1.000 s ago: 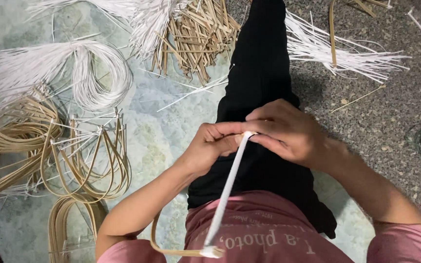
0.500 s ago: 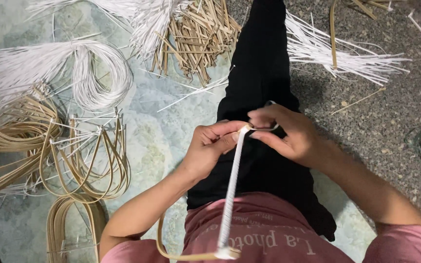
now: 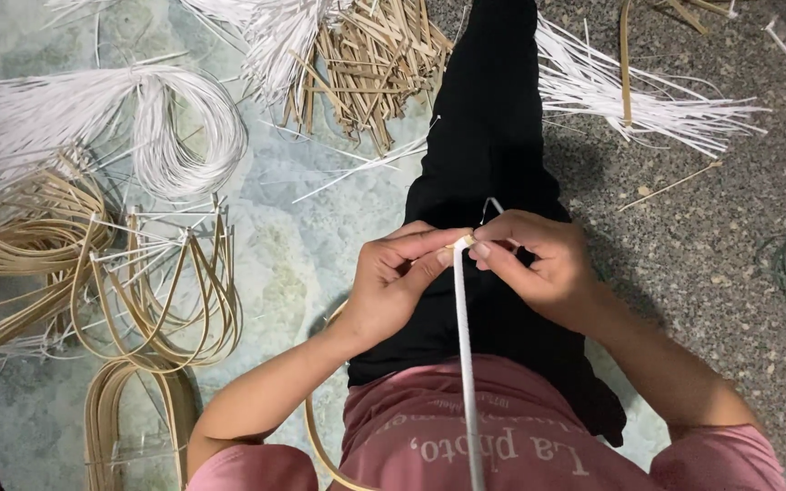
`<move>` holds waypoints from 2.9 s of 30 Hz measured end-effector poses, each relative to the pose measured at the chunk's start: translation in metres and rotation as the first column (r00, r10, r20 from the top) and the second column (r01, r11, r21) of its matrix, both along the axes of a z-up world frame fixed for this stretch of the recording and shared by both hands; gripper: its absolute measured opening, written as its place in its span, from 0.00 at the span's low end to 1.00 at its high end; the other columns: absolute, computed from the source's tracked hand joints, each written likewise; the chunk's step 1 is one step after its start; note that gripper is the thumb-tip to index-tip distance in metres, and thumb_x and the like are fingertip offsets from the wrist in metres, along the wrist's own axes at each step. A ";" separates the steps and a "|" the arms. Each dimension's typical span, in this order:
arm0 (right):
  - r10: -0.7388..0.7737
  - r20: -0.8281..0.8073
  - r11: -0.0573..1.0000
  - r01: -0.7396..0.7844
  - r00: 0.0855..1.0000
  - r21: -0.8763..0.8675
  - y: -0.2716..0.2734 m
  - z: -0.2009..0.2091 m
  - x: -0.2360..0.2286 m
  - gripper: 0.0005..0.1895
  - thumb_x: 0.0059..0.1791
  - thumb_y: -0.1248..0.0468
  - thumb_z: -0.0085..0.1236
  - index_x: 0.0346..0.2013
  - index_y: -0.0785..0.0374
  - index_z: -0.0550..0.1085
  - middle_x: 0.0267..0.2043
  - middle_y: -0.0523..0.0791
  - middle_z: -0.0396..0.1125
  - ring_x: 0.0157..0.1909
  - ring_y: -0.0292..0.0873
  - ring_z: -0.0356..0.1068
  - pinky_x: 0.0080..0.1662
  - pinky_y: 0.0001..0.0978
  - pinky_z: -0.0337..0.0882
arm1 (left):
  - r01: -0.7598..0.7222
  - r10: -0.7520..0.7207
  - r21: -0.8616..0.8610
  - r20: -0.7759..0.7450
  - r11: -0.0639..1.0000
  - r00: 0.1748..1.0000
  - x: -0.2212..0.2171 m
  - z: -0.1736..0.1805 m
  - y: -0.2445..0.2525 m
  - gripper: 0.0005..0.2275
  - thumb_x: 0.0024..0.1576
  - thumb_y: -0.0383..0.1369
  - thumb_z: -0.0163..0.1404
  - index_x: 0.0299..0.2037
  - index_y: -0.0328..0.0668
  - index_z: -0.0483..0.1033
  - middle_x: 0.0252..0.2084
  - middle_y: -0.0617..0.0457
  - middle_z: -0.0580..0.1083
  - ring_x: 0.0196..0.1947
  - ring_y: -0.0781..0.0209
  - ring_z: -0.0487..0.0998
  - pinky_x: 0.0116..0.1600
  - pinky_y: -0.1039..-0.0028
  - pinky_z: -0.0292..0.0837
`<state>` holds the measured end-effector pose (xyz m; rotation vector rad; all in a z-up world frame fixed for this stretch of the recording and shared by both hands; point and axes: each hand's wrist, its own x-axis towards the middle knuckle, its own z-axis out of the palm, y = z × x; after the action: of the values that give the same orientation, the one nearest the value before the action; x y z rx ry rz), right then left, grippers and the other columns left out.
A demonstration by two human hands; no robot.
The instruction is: Wrapping white plastic strips around bamboo arch frames to secure components.
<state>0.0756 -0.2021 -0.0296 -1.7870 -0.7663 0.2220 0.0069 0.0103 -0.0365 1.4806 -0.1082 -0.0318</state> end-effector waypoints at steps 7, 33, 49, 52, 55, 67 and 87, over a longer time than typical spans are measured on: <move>-0.021 -0.351 0.999 0.031 0.936 0.023 -0.003 -0.021 -0.002 0.10 0.55 0.69 0.52 0.49 0.68 0.77 0.37 0.47 0.77 0.33 0.36 0.75 0.37 0.26 0.77 | -0.099 0.090 0.157 0.063 0.983 0.994 0.005 -0.001 0.003 0.09 0.65 0.26 0.52 0.53 0.37 0.81 0.39 0.55 0.76 0.38 0.71 0.72 0.44 0.82 0.67; -0.011 -0.045 0.984 0.003 0.999 -0.178 -0.018 0.024 0.024 0.05 0.50 0.66 0.59 0.37 0.63 0.79 0.34 0.43 0.73 0.30 0.33 0.74 0.30 0.24 0.71 | -0.171 0.173 0.118 -0.005 0.978 0.985 0.044 -0.032 0.025 0.09 0.63 0.25 0.53 0.51 0.37 0.83 0.34 0.61 0.75 0.31 0.74 0.67 0.37 0.82 0.62; -0.145 -0.029 0.967 0.136 0.989 -0.214 0.016 0.006 0.038 0.06 0.50 0.65 0.65 0.35 0.64 0.78 0.33 0.41 0.70 0.31 0.30 0.69 0.33 0.23 0.68 | -0.102 0.097 0.192 0.037 0.976 0.995 0.034 -0.008 0.015 0.10 0.63 0.23 0.52 0.53 0.35 0.81 0.36 0.56 0.74 0.36 0.71 0.71 0.43 0.81 0.66; -0.101 -0.167 0.980 0.070 0.981 -0.184 0.010 -0.004 0.045 0.06 0.51 0.64 0.64 0.36 0.63 0.78 0.29 0.40 0.69 0.28 0.30 0.66 0.31 0.24 0.65 | -0.049 0.049 0.136 0.004 0.989 0.999 0.034 -0.012 0.017 0.10 0.64 0.23 0.51 0.53 0.35 0.81 0.37 0.56 0.75 0.35 0.72 0.71 0.42 0.81 0.67; 0.002 -0.175 0.993 -0.023 0.985 -0.120 0.009 -0.004 0.044 0.05 0.52 0.63 0.63 0.36 0.63 0.78 0.30 0.40 0.69 0.28 0.29 0.64 0.31 0.24 0.64 | 0.004 -0.001 0.107 -0.024 0.994 1.000 0.033 -0.013 0.018 0.10 0.64 0.23 0.52 0.52 0.34 0.81 0.38 0.56 0.77 0.36 0.72 0.73 0.43 0.81 0.69; 0.289 0.421 0.952 -0.214 0.860 -0.218 0.023 0.035 0.053 0.09 0.49 0.65 0.62 0.44 0.60 0.76 0.40 0.46 0.68 0.44 0.46 0.69 0.45 0.37 0.70 | 0.209 -0.215 -0.054 -0.326 0.976 0.920 0.047 -0.021 0.030 0.08 0.61 0.23 0.52 0.48 0.33 0.81 0.42 0.56 0.80 0.42 0.72 0.78 0.50 0.81 0.73; 0.146 0.050 0.974 -0.135 0.988 -0.184 -0.019 -0.024 0.061 0.09 0.52 0.64 0.62 0.46 0.60 0.79 0.46 0.45 0.76 0.48 0.39 0.76 0.49 0.33 0.75 | -0.137 0.054 -0.278 -0.286 0.951 0.957 0.040 -0.046 0.019 0.11 0.63 0.27 0.53 0.53 0.35 0.81 0.35 0.60 0.77 0.28 0.76 0.66 0.31 0.83 0.56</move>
<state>0.1367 -0.2211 -0.0541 -1.9187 -0.9442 0.3393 0.0466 0.0288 -0.0830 1.1674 0.1800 -0.1369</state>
